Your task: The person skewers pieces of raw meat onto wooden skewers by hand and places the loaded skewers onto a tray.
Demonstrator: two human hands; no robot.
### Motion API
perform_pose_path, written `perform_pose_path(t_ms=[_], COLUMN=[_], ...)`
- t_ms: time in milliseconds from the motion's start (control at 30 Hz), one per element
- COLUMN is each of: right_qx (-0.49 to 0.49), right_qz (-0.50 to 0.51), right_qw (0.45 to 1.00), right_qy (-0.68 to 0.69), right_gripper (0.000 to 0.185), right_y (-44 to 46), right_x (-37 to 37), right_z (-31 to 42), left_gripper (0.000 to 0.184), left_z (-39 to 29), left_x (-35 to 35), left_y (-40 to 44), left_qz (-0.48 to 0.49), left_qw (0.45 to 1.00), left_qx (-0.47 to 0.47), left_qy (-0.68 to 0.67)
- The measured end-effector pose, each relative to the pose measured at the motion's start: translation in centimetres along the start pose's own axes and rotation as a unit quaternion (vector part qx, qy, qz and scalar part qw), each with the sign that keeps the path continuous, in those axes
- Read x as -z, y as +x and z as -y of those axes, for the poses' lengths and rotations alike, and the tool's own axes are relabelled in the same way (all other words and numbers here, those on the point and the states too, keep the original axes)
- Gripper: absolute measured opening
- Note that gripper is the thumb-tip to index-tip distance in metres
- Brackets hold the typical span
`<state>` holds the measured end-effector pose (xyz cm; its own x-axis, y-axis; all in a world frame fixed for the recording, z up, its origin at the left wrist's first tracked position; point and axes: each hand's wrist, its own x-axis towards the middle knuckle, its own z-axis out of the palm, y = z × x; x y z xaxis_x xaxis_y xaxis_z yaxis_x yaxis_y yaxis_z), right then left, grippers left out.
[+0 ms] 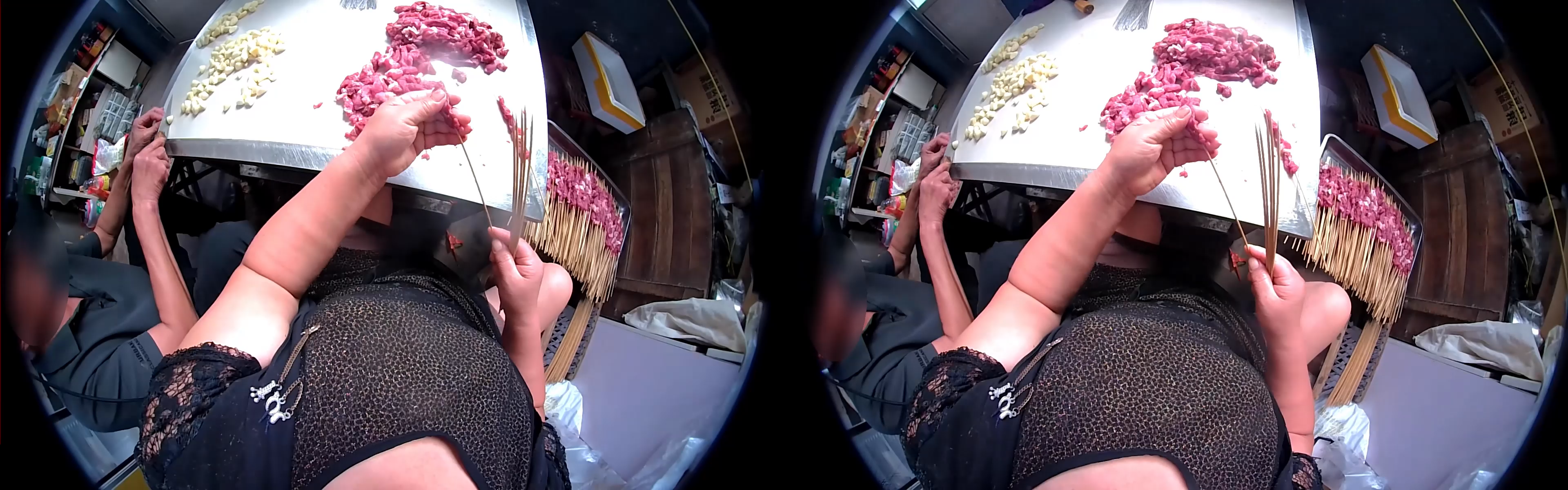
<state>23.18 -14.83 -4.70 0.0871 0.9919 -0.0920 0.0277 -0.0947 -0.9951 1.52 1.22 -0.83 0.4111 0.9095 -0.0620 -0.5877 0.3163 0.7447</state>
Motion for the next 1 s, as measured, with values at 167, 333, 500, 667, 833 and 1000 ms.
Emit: perform_pose_path(t_ms=[167, 333, 500, 667, 833, 1000], right_qx=[0.01, -0.001, -0.085, -0.103, -0.102, -0.109], right_qz=[-0.004, 0.001, 0.017, 0.009, 0.012, 0.009], right_qw=[1.0, 1.0, 0.989, 0.985, 0.982, 0.981], right_qy=[0.008, 0.027, 0.12, 0.141, 0.156, 0.159], right_gripper=[0.017, 0.018, 0.018, 0.018, 0.018, 0.018], right_y=[-0.3, -0.5, -0.5, -0.3, 0.1, 0.5], right_x=[-1.0, -1.1, -1.2, -1.8, -2.2, -2.5], right_z=[-0.1, -0.3, 0.3, 0.7, 1.3, 2.2], left_gripper=[0.029, 0.03, 0.027, 0.025, 0.025, 0.024], left_z=[0.9, 1.4, 1.5, 1.3, 1.0, 1.6], left_x=[-0.9, -1.0, -0.6, -0.6, -0.9, -1.2], left_y=[-0.4, -0.6, -0.6, -0.8, -0.8, -1.3], left_qz=[-0.026, -0.018, -0.012, -0.001, 0.0, 0.015], left_qw=[0.999, 1.0, 0.999, 0.999, 0.999, 0.998], left_qx=[-0.005, 0.009, 0.03, 0.035, 0.047, 0.066], left_qy=[-0.027, -0.005, -0.001, -0.003, 0.0, 0.007])
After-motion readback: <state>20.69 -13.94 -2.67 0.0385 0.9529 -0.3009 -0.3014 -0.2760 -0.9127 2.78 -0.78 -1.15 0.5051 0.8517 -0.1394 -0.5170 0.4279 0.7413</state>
